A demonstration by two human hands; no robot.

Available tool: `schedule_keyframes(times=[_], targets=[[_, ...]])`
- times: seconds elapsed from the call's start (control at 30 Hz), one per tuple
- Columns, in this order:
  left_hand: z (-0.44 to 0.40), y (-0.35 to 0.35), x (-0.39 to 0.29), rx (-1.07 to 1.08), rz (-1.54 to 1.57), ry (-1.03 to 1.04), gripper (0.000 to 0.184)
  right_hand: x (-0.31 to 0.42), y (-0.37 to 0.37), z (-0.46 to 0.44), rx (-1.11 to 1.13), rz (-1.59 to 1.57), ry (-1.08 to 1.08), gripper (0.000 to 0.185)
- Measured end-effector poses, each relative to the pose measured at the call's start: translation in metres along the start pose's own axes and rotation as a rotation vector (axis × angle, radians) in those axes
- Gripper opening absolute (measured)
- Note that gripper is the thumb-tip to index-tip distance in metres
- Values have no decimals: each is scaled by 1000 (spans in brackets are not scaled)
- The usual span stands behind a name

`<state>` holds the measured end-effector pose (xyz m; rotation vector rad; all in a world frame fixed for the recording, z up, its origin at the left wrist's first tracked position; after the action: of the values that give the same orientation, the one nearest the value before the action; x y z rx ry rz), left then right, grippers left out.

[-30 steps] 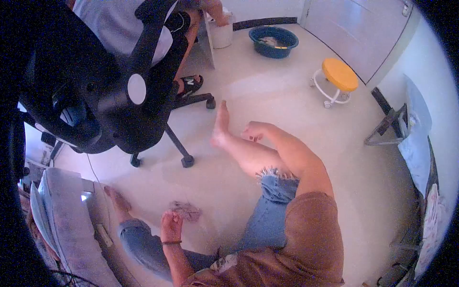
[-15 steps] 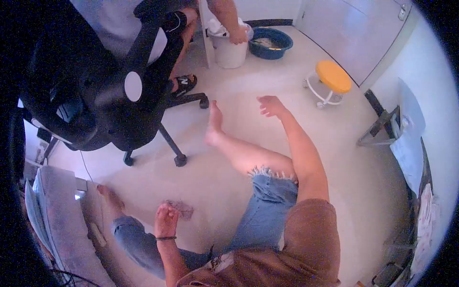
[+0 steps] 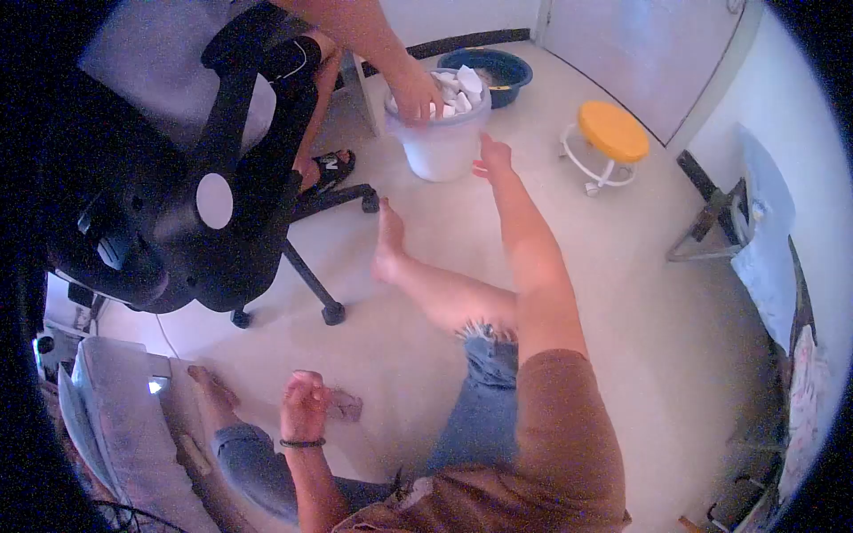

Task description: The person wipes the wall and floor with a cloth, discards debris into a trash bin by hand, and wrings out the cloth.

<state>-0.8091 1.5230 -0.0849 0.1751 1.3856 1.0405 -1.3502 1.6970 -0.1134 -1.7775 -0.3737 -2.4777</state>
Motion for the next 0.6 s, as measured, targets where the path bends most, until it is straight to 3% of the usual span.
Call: schedule_keyframes(times=[0.37,0.47,0.6], targets=[[-7,-8,12,-16,-25,-18,6,2,60,-92,37,-486,-33,54],[-6,-9,12,-83,-39,-37,7,7,66,-83,-49,-533,-27,45],[-8,-17,9,-15,-38,-48,8,6,69,-48,-48,-379,-183,38]])
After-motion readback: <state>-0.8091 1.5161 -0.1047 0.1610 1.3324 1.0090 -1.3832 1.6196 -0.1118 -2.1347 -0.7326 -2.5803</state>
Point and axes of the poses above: each hand's wrist, its own z-axis away from the middle knuckle, its own y-axis out of the palm, x = y × z, the point moved 1 cm from there along -z, towards the middle knuckle, and after that the axes turned 8 degrees about x, right-handed, at the moved point
